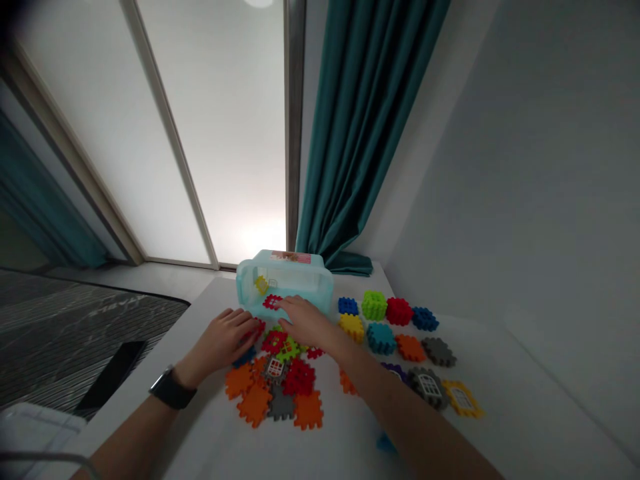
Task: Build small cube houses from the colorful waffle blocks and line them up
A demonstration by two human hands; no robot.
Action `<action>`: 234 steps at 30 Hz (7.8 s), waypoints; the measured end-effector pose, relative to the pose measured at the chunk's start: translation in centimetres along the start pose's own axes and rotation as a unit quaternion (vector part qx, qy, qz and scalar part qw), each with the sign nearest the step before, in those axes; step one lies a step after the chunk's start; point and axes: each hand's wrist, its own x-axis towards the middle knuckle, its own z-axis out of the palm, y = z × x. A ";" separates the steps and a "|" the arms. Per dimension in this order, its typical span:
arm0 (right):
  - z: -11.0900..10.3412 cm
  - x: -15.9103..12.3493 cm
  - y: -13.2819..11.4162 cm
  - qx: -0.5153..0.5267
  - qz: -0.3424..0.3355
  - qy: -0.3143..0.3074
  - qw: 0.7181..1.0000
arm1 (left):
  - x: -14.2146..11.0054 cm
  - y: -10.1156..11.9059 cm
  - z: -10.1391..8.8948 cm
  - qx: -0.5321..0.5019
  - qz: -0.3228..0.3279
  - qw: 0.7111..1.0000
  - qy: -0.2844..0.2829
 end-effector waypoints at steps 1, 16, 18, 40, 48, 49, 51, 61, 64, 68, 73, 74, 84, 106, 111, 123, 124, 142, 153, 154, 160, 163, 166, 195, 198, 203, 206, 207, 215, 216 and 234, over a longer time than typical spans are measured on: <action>0.5 1.0 0.4 -0.002 0.019 0.009 1.000 | 0.0 0.1 0.0 -0.002 0.000 1.000 -0.004; 6.8 9.5 2.3 0.001 0.079 0.026 0.997 | -0.3 -0.4 1.0 0.009 -0.013 1.000 -0.017; 7.0 9.3 2.3 0.005 0.078 0.021 0.997 | -0.3 -0.5 1.1 0.007 -0.016 1.000 -0.015; 5.4 4.5 3.5 -0.015 0.002 -0.037 0.999 | -0.3 -0.3 1.5 -0.029 -0.011 0.999 -0.006; 3.3 1.5 2.2 -0.028 -0.018 -0.055 0.998 | -0.3 0.0 1.6 -0.047 -0.015 0.999 -0.014; 3.0 1.0 2.1 -0.026 -0.017 -0.055 0.998 | -0.3 0.1 1.6 -0.053 -0.014 0.998 -0.013; 2.5 0.2 2.0 -0.020 -0.012 -0.053 0.998 | -0.2 0.6 1.6 -0.064 -0.012 0.998 -0.003; -0.2 -2.2 -0.5 0.112 0.030 0.004 0.993 | 0.0 2.2 2.3 -0.159 -0.060 0.981 0.093; -0.8 -2.8 -1.8 0.171 0.041 0.011 0.984 | 0.0 2.2 2.5 -0.174 -0.043 0.979 0.097; -0.7 -3.6 -2.7 0.214 0.064 0.004 0.975 | 0.1 2.3 2.6 -0.223 -0.040 0.969 0.101; -0.7 -4.4 -3.2 0.221 0.084 -0.008 0.972 | 0.5 2.8 2.4 -0.318 -0.079 0.939 0.106; -0.8 -4.6 -3.4 0.208 0.084 0.000 0.974 | 0.6 3.0 2.2 -0.334 -0.085 0.933 0.104; -2.0 -6.2 -3.9 0.355 0.196 0.104 0.908 | 3.6 5.0 -0.1 -0.519 -0.160 0.833 0.099; -1.8 -7.8 -4.9 0.640 0.263 0.301 0.656 | 7.8 7.3 -1.9 -0.226 0.028 0.964 0.137; -1.7 -7.7 -5.0 0.721 0.251 0.263 0.590 | 8.1 6.1 -1.8 -0.419 -0.032 0.902 0.101; -1.3 -8.3 -4.3 0.665 0.297 0.243 0.641 | 7.8 3.4 -1.2 -0.677 -0.188 0.711 -0.007; -1.6 -8.3 -4.2 0.646 0.295 0.255 0.656 | 7.7 3.4 -1.0 -0.692 -0.187 0.697 -0.016; -3.5 -9.5 -1.8 0.450 0.218 0.239 0.833 | 7.4 6.4 -0.2 -0.213 0.152 0.941 0.214; -4.3 -9.7 -2.5 0.454 0.251 0.279 0.808 | 7.6 6.9 -0.5 -0.324 0.030 0.929 0.177; -4.3 -9.7 -2.6 0.455 0.254 0.289 0.803 | 7.7 7.0 -0.4 -0.342 0.017 0.925 0.163; -3.8 -9.6 -3.2 0.432 0.238 0.335 0.803 | 8.0 7.9 -0.1 -0.521 -0.112 0.839 0.107; -3.2 -9.6 -3.4 0.405 0.223 0.333 0.822 | 8.2 8.2 -0.2 -0.639 -0.177 0.741 0.104; -2.8 -9.9 -3.3 0.303 0.192 0.324 0.876 | 8.4 8.2 -0.1 -0.706 -0.225 0.663 0.109; -6.2 -11.5 -1.0 -0.009 -0.021 0.215 0.976 | 7.2 6.3 -1.6 -0.253 0.038 0.953 0.164; -6.1 -11.5 -1.2 -0.001 -0.014 0.227 0.974 | 7.2 6.0 -1.3 -0.207 0.048 0.963 0.165; -6.2 -11.5 -1.3 0.006 -0.010 0.232 0.973 | 7.2 6.1 -1.1 -0.210 0.047 0.961 0.174; -6.3 -11.5 -1.4 0.007 -0.004 0.233 0.972 | 7.3 6.1 -0.8 -0.240 0.041 0.954 0.172; -6.3 -11.6 -1.4 0.005 -0.003 0.233 0.972 | 7.3 6.0 -0.6 -0.253 0.039 0.951 0.172; -6.3 -11.4 -2.1 0.034 0.008 0.260 0.965 | 7.5 6.6 -0.5 -0.419 -0.013 0.903 0.092; -6.2 -11.3 -2.2 0.047 0.021 0.263 0.963 | 7.5 6.8 -0.5 -0.446 -0.013 0.892 0.075; -5.8 -10.2 -2.2 0.432 0.265 0.212 0.836 | 7.6 8.7 -0.1 -0.794 -0.202 0.570 -0.064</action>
